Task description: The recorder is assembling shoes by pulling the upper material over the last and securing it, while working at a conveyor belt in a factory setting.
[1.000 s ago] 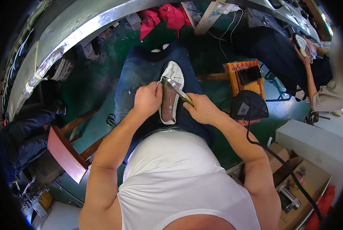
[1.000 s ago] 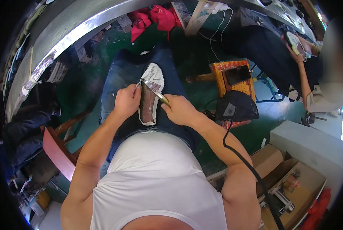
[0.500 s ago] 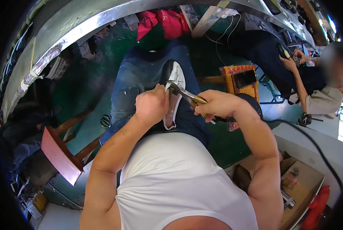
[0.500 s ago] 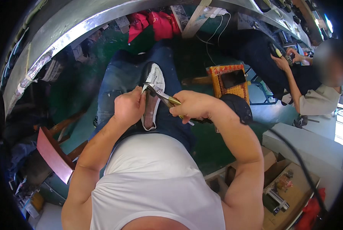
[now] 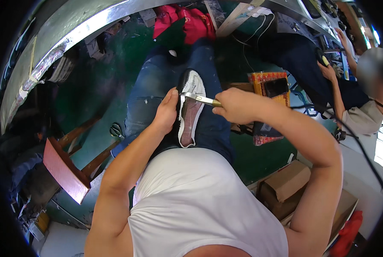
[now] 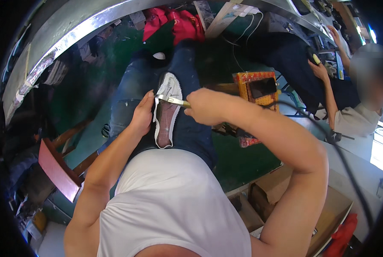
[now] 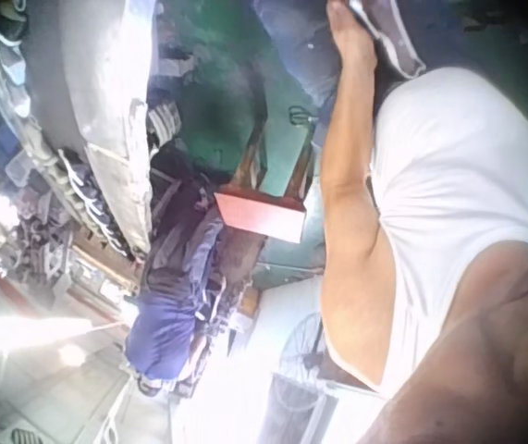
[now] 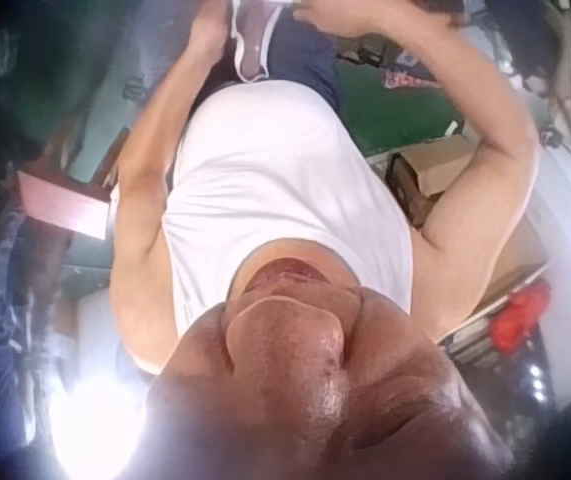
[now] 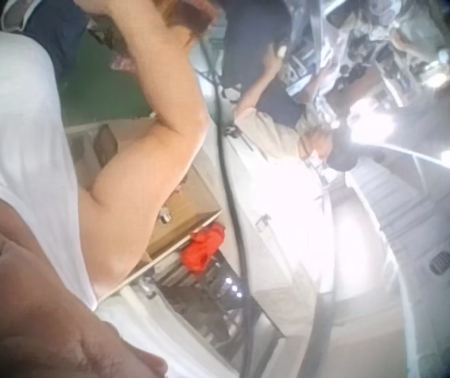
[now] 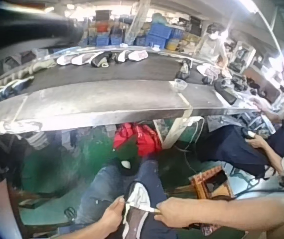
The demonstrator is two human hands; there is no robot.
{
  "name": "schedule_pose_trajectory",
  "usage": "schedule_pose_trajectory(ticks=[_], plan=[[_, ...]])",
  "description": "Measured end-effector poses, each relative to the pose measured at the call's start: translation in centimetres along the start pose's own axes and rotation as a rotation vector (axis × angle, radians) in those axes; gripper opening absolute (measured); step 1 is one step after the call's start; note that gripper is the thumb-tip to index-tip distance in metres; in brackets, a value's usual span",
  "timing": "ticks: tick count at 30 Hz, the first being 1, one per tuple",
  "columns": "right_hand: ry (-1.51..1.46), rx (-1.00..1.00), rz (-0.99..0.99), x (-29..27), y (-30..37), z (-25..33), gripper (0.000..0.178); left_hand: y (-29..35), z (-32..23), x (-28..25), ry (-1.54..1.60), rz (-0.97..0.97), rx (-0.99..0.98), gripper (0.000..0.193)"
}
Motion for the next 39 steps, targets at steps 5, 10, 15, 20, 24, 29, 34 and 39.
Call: schedule_pose_trajectory(ticks=[5, 10, 15, 20, 24, 29, 34, 39], plan=[[-0.241, -0.050, -0.136, 2.4, -2.1, -0.3, 0.029, 0.5, -0.3, -1.1, 0.173, 0.219, 0.079, 0.064], [-0.526, -0.143, -0.305, 6.6, -4.8, -0.3, 0.028, -0.9, -0.6, -1.6, 0.117, 0.143, 0.066, 0.063], [-0.869, -0.215, -0.354, 8.5, -6.6, -1.3, 0.029, -1.4, -0.6, -2.3, 0.112, 0.049, 0.042, 0.061], [-0.904, -0.309, 0.092, 6.6, -5.6, -3.0, 0.025, -1.3, -1.3, -1.5, 0.082, 0.048, -0.003, 0.059], [-1.117, -0.305, 0.279, 4.4, -4.7, -3.9, 0.024, -1.3, -2.1, -0.9, 0.068, 0.104, -0.035, 0.056], [-1.151, -0.257, -0.083, 8.6, -7.3, -3.1, 0.034, -1.5, -1.6, -0.6, 0.125, 0.074, -0.011, 0.051], [-1.348, -0.380, -0.258, 9.8, -8.0, -2.0, 0.031, -1.9, -1.8, -0.7, 0.022, -0.017, -0.011, 0.039], [-1.549, -0.523, 0.414, 9.2, -7.4, -4.6, 0.031, -1.8, -3.2, -0.3, -0.080, -0.076, -0.119, 0.033]])
Point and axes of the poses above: each hand's wrist, its own y-axis away from the middle knuckle, its own x-axis out of the palm, z = x × y, the point moved 7 cm from there along -y, towards the middle knuckle, and after that the axes turned 13 degrees about z, right-handed, at the moved point
